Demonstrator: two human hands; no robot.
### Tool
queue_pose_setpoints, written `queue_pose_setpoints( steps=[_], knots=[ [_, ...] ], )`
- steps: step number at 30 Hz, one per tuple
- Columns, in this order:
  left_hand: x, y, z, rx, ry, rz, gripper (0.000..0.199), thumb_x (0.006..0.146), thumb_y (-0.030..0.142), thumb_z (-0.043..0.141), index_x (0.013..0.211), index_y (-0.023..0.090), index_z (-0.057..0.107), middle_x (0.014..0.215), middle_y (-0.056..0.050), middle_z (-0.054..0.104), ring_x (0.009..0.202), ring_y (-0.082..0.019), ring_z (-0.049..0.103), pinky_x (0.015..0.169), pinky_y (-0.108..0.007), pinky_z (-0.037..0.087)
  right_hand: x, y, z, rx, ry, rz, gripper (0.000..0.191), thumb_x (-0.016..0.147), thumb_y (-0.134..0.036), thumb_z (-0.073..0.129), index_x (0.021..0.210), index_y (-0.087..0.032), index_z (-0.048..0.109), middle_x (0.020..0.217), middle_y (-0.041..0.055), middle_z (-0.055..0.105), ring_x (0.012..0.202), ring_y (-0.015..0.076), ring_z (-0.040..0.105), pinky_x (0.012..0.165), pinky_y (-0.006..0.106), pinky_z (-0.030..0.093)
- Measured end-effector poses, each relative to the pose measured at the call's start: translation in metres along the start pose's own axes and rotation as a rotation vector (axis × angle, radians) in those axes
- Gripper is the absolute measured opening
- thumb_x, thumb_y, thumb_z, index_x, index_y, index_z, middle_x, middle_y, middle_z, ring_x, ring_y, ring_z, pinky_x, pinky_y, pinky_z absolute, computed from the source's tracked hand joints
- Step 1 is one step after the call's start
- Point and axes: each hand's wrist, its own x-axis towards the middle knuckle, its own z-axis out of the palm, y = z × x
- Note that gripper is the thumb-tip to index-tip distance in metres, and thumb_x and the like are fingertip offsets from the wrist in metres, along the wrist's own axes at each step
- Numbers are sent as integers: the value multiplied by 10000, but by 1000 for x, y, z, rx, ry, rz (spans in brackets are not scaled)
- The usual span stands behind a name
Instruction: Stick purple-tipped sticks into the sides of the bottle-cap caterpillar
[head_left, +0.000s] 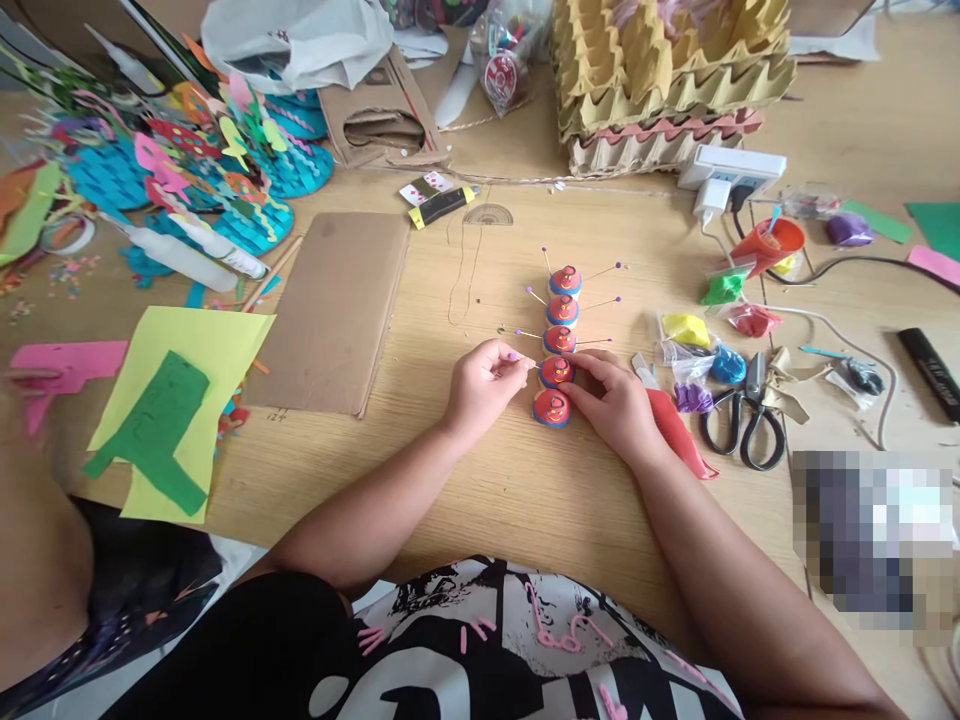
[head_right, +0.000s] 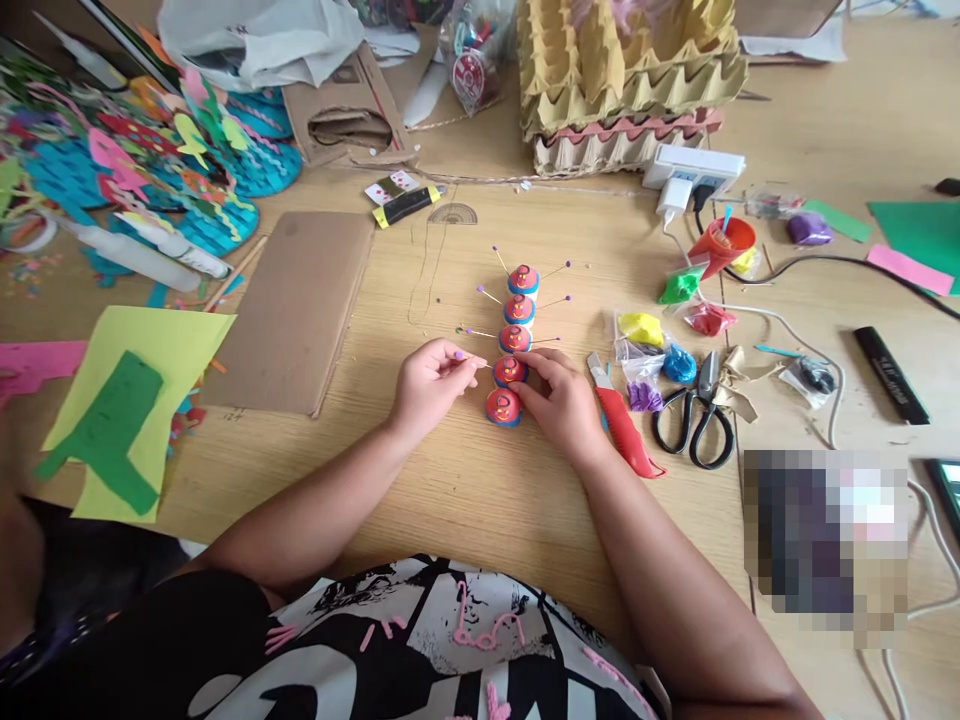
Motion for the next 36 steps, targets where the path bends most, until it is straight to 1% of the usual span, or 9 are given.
queue_pose_setpoints(
  steps=[7, 11, 21, 31, 36],
  knots=[
    [-1, 1, 0, 13, -10, 9, 126, 781, 228, 710, 752, 186, 594, 780, -33, 786, 607, -102, 675, 543, -202, 476, 0, -2, 0, 4, 1, 17, 354, 886, -280, 741, 1233, -210, 750, 1247, 123, 718, 1173, 303, 665, 1029, 480, 536],
    [0, 1, 0, 19, -6, 1, 119, 780, 222, 704, 747, 187, 595, 752, -23, 777, 598, -102, 668, 545, -203, 475, 0, -2, 0, 1, -3, 23, 355, 891, -306, 732, 1237, -226, 750, 1247, 120, 718, 1177, 307, 661, 1032, 489, 533],
    [-1, 1, -1, 21, 1, 6, 125, 780, 220, 702, 750, 189, 585, 767, -29, 784, 601, -104, 673, 555, -208, 485, 0, -2, 0, 8, -2, 20, 352, 891, -313, 724, 1235, -240, 749, 1246, 111, 722, 1178, 301, 664, 1026, 479, 539],
    [1, -3, -1, 37, -2, 13, 97, 762, 206, 715, 740, 188, 622, 830, -48, 810, 631, -116, 689, 606, -233, 516, -1, 0, 1, 14, 4, 6, 352, 888, -304, 729, 1235, -245, 748, 1242, 99, 722, 1166, 289, 671, 1016, 466, 547],
    [1, 0, -1, 32, -10, -18, 79, 760, 218, 717, 719, 185, 657, 790, -48, 800, 637, -124, 695, 631, -246, 535, 0, -1, 0, 16, -3, 8, 359, 893, -300, 724, 1247, -246, 744, 1249, 99, 719, 1173, 288, 670, 1027, 465, 544]
  ],
)
